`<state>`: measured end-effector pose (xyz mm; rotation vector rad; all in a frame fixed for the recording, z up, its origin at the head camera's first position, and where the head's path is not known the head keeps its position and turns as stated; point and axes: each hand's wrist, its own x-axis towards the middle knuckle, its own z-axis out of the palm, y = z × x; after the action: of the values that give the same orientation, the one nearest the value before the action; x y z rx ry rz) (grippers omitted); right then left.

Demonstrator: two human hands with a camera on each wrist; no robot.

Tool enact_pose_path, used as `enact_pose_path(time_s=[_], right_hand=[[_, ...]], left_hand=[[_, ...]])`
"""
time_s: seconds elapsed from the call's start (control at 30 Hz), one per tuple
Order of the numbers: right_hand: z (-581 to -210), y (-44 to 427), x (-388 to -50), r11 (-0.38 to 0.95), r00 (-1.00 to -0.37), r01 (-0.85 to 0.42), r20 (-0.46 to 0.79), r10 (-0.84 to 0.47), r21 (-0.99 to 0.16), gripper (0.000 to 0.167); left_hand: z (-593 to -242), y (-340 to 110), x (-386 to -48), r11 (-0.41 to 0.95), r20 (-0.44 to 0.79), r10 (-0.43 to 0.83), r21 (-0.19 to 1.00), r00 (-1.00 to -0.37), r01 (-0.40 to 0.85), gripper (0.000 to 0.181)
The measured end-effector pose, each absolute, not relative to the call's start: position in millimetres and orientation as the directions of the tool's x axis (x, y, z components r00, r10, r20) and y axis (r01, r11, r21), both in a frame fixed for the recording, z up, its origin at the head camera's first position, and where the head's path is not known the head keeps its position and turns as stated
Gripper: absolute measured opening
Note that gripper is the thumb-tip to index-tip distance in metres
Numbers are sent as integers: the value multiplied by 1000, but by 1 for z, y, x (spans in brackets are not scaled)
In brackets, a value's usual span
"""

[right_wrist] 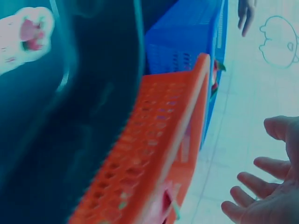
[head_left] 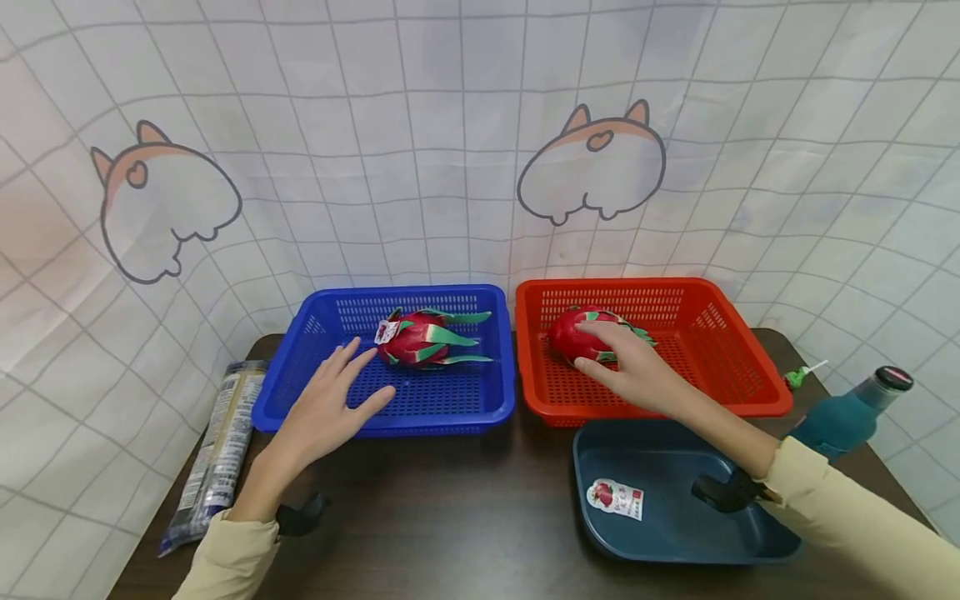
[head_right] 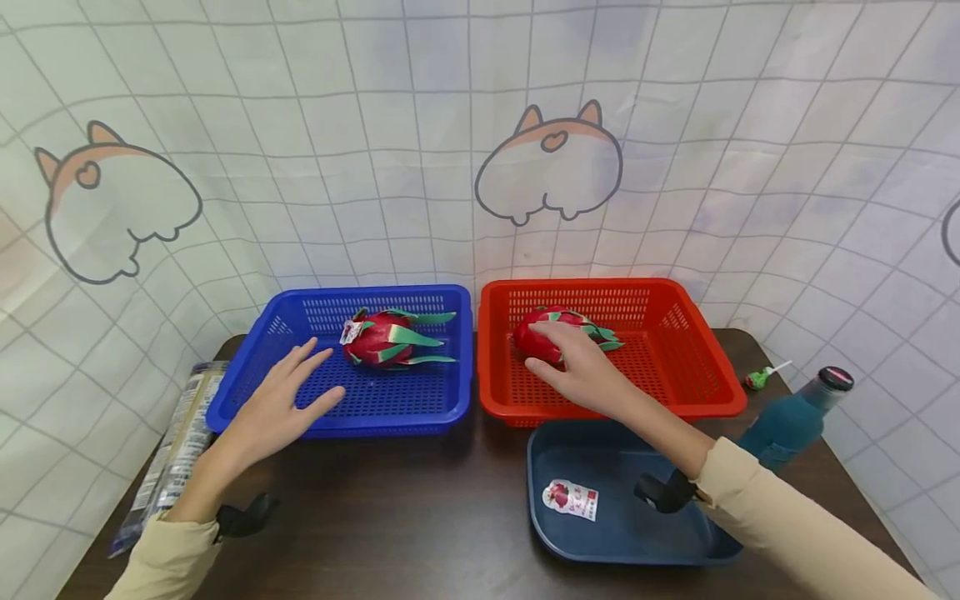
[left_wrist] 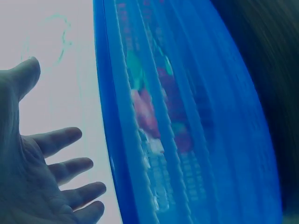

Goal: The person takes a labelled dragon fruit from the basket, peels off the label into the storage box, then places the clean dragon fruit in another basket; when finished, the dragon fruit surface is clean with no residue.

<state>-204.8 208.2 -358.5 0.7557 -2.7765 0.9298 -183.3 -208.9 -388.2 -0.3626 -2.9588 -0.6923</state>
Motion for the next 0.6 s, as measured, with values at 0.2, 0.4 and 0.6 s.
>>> enact_pose_path(time_s=[0.2, 0.4, 0.6], right_hand=[[-345, 167, -226, 709, -872, -474, 170, -458, -522, 57], [-334, 126, -249, 707, -833, -513, 85, -546, -487, 62], [-331, 85, -272, 686, -768, -573, 2, -641, -449, 69]], left_hand=[[-395, -243, -178, 892, 193, 111, 414, -975, 183, 79], [-404, -266, -176, 898, 205, 14, 429, -979, 103, 81], [-411, -283, -175, 898, 211, -39, 436, -977, 58, 85]])
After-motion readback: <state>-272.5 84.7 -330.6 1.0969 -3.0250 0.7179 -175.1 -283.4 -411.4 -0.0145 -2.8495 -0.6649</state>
